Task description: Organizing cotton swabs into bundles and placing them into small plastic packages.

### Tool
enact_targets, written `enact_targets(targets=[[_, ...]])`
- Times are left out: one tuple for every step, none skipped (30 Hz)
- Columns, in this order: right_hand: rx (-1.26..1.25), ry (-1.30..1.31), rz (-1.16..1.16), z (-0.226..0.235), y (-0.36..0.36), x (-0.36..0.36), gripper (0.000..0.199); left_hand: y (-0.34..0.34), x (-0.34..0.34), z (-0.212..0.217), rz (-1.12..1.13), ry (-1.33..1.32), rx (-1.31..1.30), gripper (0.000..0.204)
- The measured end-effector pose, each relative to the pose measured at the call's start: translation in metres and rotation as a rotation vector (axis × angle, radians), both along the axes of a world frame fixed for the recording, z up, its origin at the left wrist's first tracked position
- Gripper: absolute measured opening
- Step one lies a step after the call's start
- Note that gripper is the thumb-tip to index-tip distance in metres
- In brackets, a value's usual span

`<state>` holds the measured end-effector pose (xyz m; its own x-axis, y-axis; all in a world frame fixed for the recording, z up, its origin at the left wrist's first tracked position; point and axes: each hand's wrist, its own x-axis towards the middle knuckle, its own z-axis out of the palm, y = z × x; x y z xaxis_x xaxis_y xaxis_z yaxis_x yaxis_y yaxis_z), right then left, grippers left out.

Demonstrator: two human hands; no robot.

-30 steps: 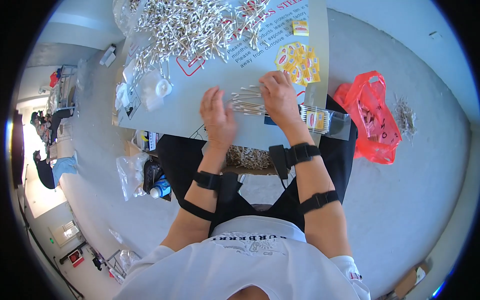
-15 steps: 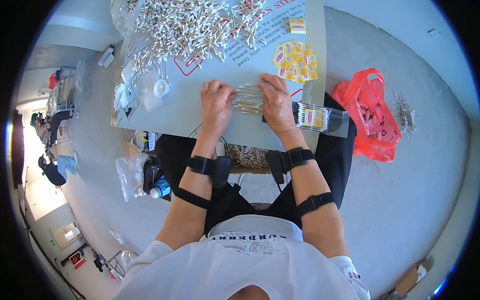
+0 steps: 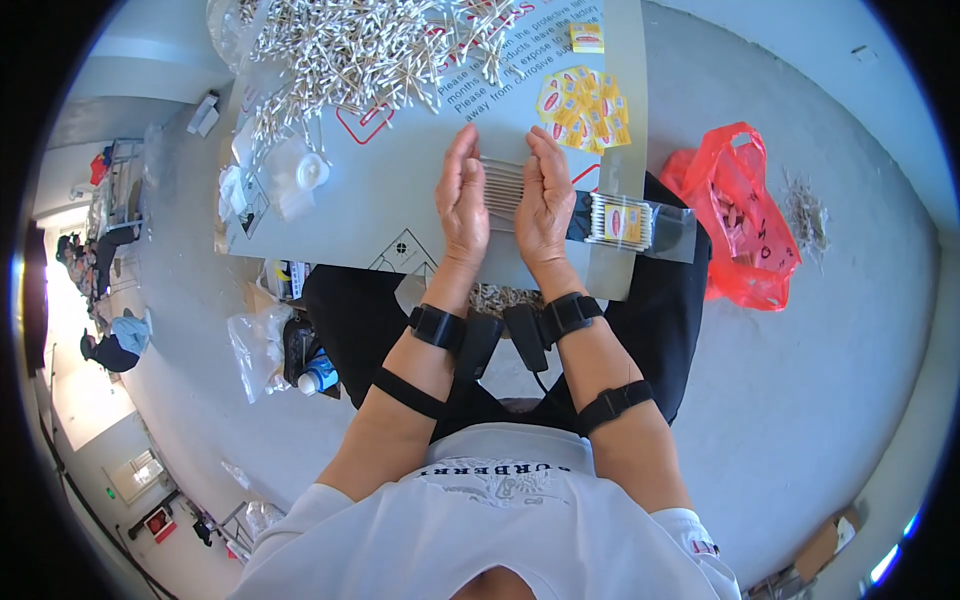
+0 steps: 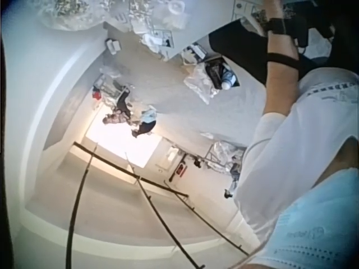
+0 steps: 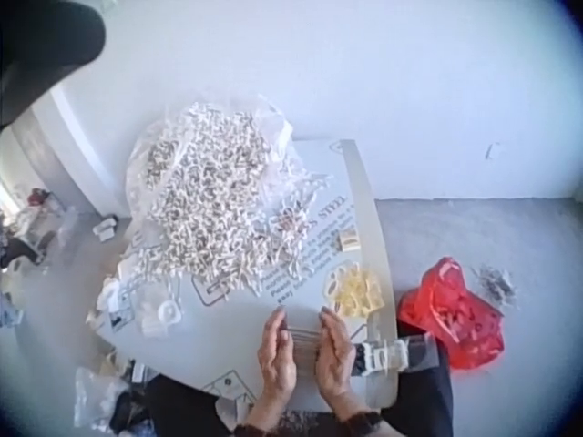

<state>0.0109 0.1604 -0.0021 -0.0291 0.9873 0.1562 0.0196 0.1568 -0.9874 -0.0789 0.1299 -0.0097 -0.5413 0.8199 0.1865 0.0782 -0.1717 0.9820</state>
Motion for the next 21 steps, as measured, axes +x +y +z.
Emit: enact_targets(targets=[[-0.002, -0.002, -0.001, -0.001, 0.001, 0.002, 0.024, -0.001, -0.001, 0.001, -0.001, -0.002, -0.002, 0.043], [-0.053, 0.117, 0.014, -0.002, 0.003, 0.004, 0.024, -0.002, -0.004, 0.002, -0.037, -0.101, 0.025, 0.041], [-0.104, 0.236, 0.03, -0.003, 0.006, 0.007, 0.025, -0.005, -0.009, 0.003, -0.073, -0.2, 0.053, 0.041], [-0.101, 0.243, 0.053, -0.005, 0.008, 0.012, 0.027, -0.009, -0.019, 0.003, -0.123, -0.197, 0.081, 0.052], [-0.106, 0.237, 0.045, -0.006, 0.01, 0.021, 0.027, -0.013, -0.024, 0.009, -0.129, -0.205, 0.075, 0.052], [-0.148, 0.317, 0.072, -0.006, 0.012, 0.03, 0.027, -0.02, -0.03, 0.017, -0.201, 0.155, -0.036, 0.063], [-0.186, 0.402, 0.106, -0.005, 0.012, 0.034, 0.028, -0.025, -0.034, 0.025, -0.264, 0.523, -0.143, 0.075], [-0.21, 0.426, 0.108, -0.004, 0.011, 0.037, 0.029, -0.028, -0.036, 0.028, -0.267, 0.522, -0.143, 0.075], [-0.211, 0.426, 0.104, -0.004, 0.009, 0.038, 0.029, -0.031, -0.036, 0.029, -0.335, 0.719, -0.223, 0.084], [-0.206, 0.425, 0.099, -0.003, 0.006, 0.037, 0.03, -0.032, -0.036, 0.031, -0.399, 0.916, -0.303, 0.093], [-0.2, 0.424, 0.093, -0.003, 0.004, 0.036, 0.03, -0.032, -0.036, 0.03, -0.399, 0.916, -0.303, 0.093], [-0.2, 0.423, 0.092, -0.002, 0.0, 0.035, 0.03, -0.029, -0.036, 0.029, -0.377, 0.9, -0.296, 0.096], [-0.204, 0.411, 0.06, -0.001, -0.004, 0.033, 0.031, -0.026, -0.035, 0.028, -0.354, 0.883, -0.289, 0.099], [-0.209, 0.397, 0.028, -0.001, -0.008, 0.031, 0.032, -0.023, -0.034, 0.027, -0.354, 0.882, -0.288, 0.099], [-0.208, 0.396, 0.027, 0.0, -0.01, 0.029, 0.032, -0.021, -0.033, 0.026, -0.359, 0.783, -0.262, 0.092], [-0.201, 0.391, 0.007, 0.001, -0.013, 0.027, 0.032, -0.018, -0.032, 0.024, -0.363, 0.686, -0.237, 0.085], [-0.193, 0.387, -0.013, 0.001, -0.014, 0.025, 0.032, -0.014, -0.029, 0.021, -0.362, 0.685, -0.237, 0.085], [-0.193, 0.387, -0.012, 0.0, -0.015, 0.022, 0.032, -0.009, -0.022, 0.018, -0.251, 0.48, -0.146, 0.073], [-0.142, 0.329, -0.034, -0.001, -0.014, 0.02, 0.033, -0.005, -0.016, 0.015, -0.142, 0.273, -0.056, 0.062], [-0.09, 0.272, -0.055, -0.002, -0.013, 0.019, 0.033, -0.003, -0.013, 0.012, -0.142, 0.272, -0.056, 0.062], [-0.09, 0.272, -0.054, -0.003, -0.012, 0.017, 0.033, -0.002, -0.01, 0.01, -0.126, 0.276, -0.079, 0.053]])
